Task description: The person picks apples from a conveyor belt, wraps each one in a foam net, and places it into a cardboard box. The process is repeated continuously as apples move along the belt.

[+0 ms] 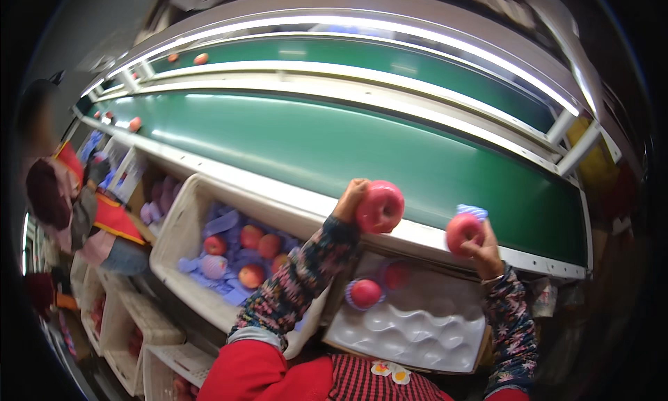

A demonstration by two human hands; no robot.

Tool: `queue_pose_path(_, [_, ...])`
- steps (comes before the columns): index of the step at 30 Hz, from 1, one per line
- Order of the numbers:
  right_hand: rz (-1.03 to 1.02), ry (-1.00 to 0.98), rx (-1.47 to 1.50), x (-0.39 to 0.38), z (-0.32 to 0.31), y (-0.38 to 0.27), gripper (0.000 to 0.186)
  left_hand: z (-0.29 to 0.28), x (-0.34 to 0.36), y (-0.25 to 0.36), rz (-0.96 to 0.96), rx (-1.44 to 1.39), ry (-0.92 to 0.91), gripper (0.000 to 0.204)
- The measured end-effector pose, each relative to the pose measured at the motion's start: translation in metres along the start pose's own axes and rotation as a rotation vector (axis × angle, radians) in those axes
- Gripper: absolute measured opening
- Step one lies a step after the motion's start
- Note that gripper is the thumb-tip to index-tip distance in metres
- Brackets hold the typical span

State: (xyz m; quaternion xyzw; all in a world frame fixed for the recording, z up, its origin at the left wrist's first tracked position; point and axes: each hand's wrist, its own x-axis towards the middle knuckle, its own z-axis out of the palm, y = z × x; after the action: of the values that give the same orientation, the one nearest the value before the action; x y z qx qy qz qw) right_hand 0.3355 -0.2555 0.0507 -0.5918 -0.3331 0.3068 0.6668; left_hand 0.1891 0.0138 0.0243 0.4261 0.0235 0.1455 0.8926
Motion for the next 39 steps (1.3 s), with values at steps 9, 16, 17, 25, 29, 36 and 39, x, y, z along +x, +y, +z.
queue_pose_path(9, [-0.209, -0.765, -1.087, 0.051, 0.3, 0.059, 0.066, -0.05, -0.235, 0.094, 0.184, -0.215, 0.257, 0.075])
queue_pose_path(16, [-0.143, -0.786, -1.246, 0.04, 0.323, 0.088, 0.082, -0.077, -0.271, 0.083, 0.102, -0.69, 0.302, 0.078])
queue_pose_path(17, [-0.138, -0.702, -1.127, 0.04, 0.321, 0.081, 0.081, -0.078, -0.269, 0.081, 0.127, -0.679, 0.279, 0.077])
queue_pose_path(25, [-0.283, -0.01, -0.297, -0.003, 0.32, 0.034, 0.027, -0.079, -0.239, 0.042, 0.211, -0.372, 0.237, 0.049])
queue_pose_path(29, [-0.283, -0.15, -0.075, -0.015, 0.324, 0.028, 0.08, -0.078, -0.234, 0.023, 0.128, -0.377, 0.256, 0.046])
queue_pose_path(36, [-0.357, -0.21, -0.636, -0.039, 0.313, 0.02, 0.109, -0.064, -0.229, 0.02, -0.024, -0.325, 0.331, 0.044])
queue_pose_path(39, [-0.412, -0.194, -0.725, -0.041, 0.314, 0.02, 0.104, -0.064, -0.228, 0.008, -0.03, -0.26, 0.362, 0.042])
